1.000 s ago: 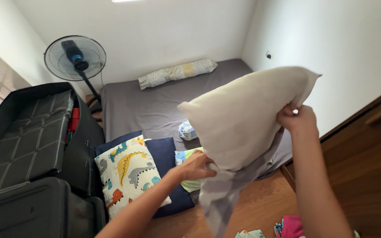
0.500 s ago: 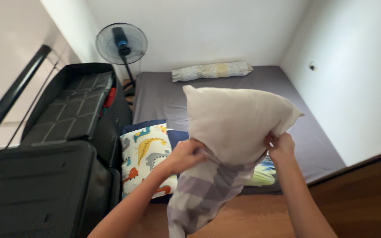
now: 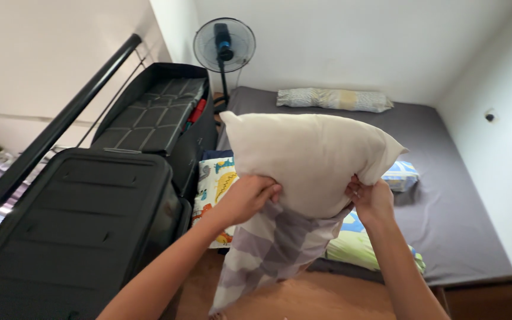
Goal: The person takes a pillowcase from a pile and puts it onto a pillow, smoothing the fabric and folding the opening over.
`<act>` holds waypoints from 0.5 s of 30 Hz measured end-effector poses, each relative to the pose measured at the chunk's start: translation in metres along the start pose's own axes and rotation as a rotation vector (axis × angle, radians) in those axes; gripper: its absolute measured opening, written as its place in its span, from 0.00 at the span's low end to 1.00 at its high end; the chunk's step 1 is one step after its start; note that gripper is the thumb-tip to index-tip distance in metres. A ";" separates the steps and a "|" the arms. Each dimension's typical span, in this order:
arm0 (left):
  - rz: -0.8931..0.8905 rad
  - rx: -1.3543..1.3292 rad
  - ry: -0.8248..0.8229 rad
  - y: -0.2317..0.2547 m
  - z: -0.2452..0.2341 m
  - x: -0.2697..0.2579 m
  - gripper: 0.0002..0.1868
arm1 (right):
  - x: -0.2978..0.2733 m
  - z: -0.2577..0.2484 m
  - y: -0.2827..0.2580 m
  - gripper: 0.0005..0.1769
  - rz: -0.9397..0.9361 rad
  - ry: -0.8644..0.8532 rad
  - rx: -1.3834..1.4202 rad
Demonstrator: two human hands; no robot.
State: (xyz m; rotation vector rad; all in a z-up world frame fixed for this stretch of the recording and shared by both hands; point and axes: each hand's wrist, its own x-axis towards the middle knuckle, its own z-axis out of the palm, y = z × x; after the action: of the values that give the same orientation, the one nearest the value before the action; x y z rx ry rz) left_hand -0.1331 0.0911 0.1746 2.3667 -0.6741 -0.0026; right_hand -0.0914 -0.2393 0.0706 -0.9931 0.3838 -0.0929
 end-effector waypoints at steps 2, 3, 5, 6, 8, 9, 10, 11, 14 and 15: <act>0.042 -0.153 0.014 -0.001 -0.018 -0.006 0.10 | 0.005 0.012 0.002 0.12 0.055 -0.064 0.030; 0.041 0.114 -0.023 -0.002 -0.025 -0.011 0.12 | 0.009 0.020 0.005 0.12 0.058 -0.075 0.028; 0.019 0.381 -0.055 -0.006 -0.034 -0.021 0.17 | 0.011 0.034 0.013 0.13 0.065 -0.106 0.050; 0.064 0.269 -0.001 -0.011 -0.040 -0.023 0.13 | 0.010 0.043 0.020 0.13 0.071 -0.120 0.047; 0.103 0.166 0.062 -0.024 -0.050 -0.028 0.11 | 0.000 0.063 0.031 0.16 -0.051 -0.384 0.043; 0.078 -0.098 0.071 -0.031 -0.053 -0.032 0.12 | -0.002 0.074 0.030 0.16 -0.050 -0.396 0.044; 0.046 -0.368 0.075 -0.039 -0.054 -0.038 0.13 | -0.011 0.082 0.030 0.17 -0.068 -0.520 0.022; 0.035 -0.368 0.078 -0.049 -0.057 -0.043 0.13 | -0.020 0.091 0.029 0.19 -0.086 -0.644 0.001; 0.026 -0.717 0.052 -0.080 -0.074 -0.051 0.15 | -0.042 0.123 0.023 0.24 0.059 -0.792 -0.261; -0.001 -0.810 0.056 -0.088 -0.081 -0.054 0.14 | -0.048 0.134 0.027 0.24 0.056 -0.798 -0.262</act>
State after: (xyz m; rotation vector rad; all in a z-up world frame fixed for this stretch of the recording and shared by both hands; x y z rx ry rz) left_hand -0.1252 0.2217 0.1748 1.5808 -0.5122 -0.1758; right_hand -0.0906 -0.1058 0.1262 -1.1884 -0.3177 0.4073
